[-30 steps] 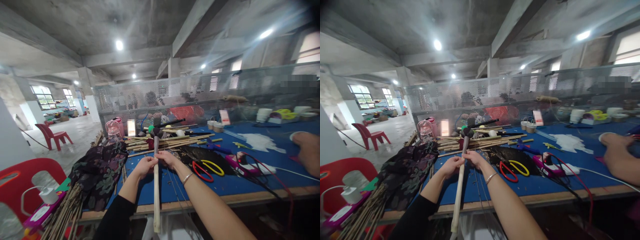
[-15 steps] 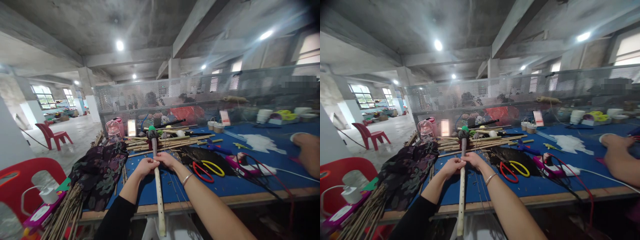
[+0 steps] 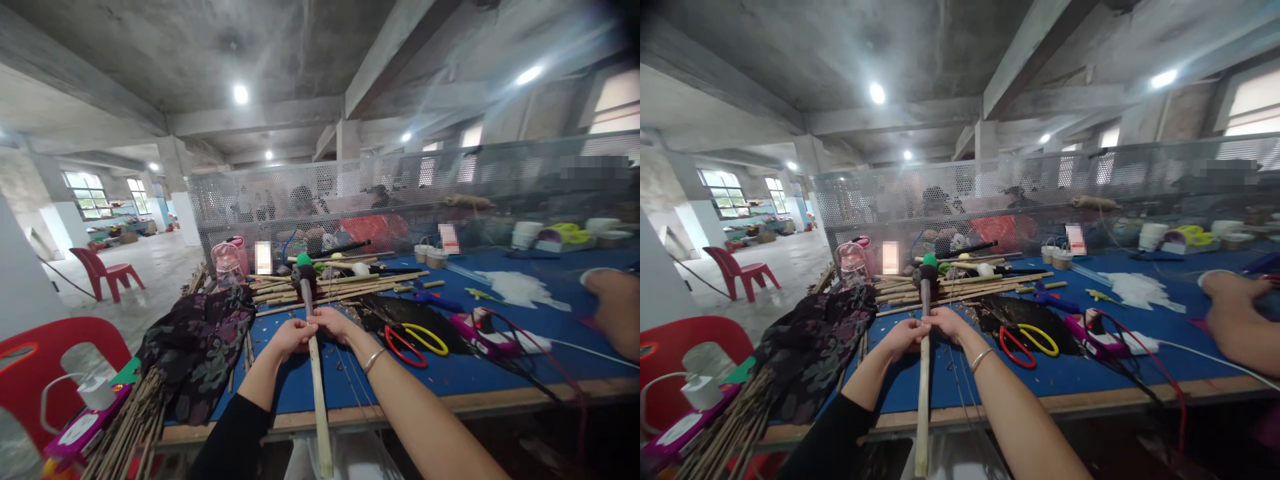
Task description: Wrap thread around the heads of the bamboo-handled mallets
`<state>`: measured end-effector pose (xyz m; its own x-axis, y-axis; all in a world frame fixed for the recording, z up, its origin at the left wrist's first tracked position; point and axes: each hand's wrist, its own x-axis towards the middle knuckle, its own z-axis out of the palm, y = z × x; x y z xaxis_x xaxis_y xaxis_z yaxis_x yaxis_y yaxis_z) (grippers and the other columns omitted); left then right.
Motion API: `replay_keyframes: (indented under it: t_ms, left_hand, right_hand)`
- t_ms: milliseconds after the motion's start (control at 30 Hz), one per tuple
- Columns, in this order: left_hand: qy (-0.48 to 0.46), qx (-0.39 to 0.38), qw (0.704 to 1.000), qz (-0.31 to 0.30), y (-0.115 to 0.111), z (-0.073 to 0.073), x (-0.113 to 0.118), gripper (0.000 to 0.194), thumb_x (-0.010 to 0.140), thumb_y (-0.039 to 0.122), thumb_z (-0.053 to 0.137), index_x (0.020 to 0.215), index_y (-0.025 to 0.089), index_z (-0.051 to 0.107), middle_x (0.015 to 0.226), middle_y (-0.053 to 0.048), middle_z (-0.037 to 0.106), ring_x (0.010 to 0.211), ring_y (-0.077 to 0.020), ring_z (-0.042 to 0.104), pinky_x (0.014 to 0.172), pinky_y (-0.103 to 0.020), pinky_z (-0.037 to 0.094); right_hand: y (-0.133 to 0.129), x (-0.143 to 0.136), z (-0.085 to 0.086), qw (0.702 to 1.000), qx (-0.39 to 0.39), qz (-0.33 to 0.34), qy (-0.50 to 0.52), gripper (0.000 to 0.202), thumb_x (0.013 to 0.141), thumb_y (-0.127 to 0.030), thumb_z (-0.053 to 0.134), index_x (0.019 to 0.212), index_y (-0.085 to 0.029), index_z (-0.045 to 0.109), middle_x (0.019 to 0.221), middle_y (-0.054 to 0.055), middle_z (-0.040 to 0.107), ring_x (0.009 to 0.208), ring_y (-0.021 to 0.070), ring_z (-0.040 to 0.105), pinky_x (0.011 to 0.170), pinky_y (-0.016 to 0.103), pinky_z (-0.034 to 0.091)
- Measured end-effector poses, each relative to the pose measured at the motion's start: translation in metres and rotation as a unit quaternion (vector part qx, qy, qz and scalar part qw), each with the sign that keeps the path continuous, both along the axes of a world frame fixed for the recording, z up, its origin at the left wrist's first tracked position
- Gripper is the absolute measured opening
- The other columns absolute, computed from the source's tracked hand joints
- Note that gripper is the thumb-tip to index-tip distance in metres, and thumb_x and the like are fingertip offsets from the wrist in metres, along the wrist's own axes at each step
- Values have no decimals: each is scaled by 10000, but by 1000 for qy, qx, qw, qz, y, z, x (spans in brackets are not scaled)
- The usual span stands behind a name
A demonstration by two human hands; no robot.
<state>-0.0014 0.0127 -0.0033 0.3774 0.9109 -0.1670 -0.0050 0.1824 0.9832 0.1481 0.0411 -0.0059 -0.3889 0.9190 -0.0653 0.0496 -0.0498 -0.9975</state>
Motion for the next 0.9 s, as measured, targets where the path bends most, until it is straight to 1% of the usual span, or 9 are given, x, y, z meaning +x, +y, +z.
replay_keyframes:
  t_ms: [133,200,300,367,433,533,667,767,900]
  left_hand:
    - [-11,38,999,14,2,1,-1,390,533,421,746,550,141,475,476,49,420,441,-55,421,501,-207,377]
    - [-49,35,998,-14,1,4,-2,379,555,408,737,552,140,470,494,44,422,455,-53,422,522,-209,388]
    - [-111,14,991,-78,-1,7,-3,355,592,379,721,566,137,463,511,44,409,472,-50,422,549,-207,398]
    - [-119,2,989,-93,-2,7,-3,338,593,359,721,582,137,466,499,57,383,458,-45,402,532,-200,386]
    - [-93,-1,993,-67,-2,5,-2,350,588,372,718,582,143,454,477,71,354,424,-36,362,479,-186,346]
    - [-28,12,1000,-5,0,1,0,410,566,446,715,571,153,428,453,76,352,389,-31,334,422,-176,280]
    - [10,26,999,42,3,-2,0,438,483,451,760,620,146,477,481,63,421,425,-52,405,460,-198,338]
    - [-16,29,999,26,2,1,-2,413,511,441,756,627,134,504,490,47,450,433,-55,421,474,-202,351]
    - [-84,17,996,-37,-2,9,-3,375,599,440,708,639,116,524,507,10,489,457,-69,461,473,-193,349]
  right_hand:
    - [-2,0,4,1000,-4,5,25,331,626,-403,680,667,-158,462,384,-114,306,290,13,193,304,187,80]
    - [-4,1,6,998,-11,27,55,339,635,-423,673,682,-160,464,389,-118,286,298,15,175,307,187,79]
    - [-4,2,7,995,-9,60,80,340,648,-435,663,711,-151,487,401,-114,290,308,17,179,312,188,81]
    - [-4,2,5,995,-7,61,76,335,641,-422,669,707,-148,489,404,-110,305,308,16,191,315,190,79]
    - [-3,2,3,997,-4,42,59,324,626,-397,679,691,-151,479,402,-111,310,304,14,193,315,193,78]
    - [-2,0,1,1000,1,8,27,304,618,-368,678,673,-155,469,388,-112,307,296,15,187,310,199,78]
    - [-2,-2,2,1000,-1,7,24,301,621,-373,670,681,-155,471,389,-107,320,298,18,199,312,199,69]
    - [-3,-1,4,998,-8,19,52,327,621,-399,677,677,-158,463,395,-113,296,308,14,179,317,192,59]
    - [-3,3,5,993,-23,52,104,331,639,-411,672,747,-149,501,415,-111,303,323,16,184,320,186,72]
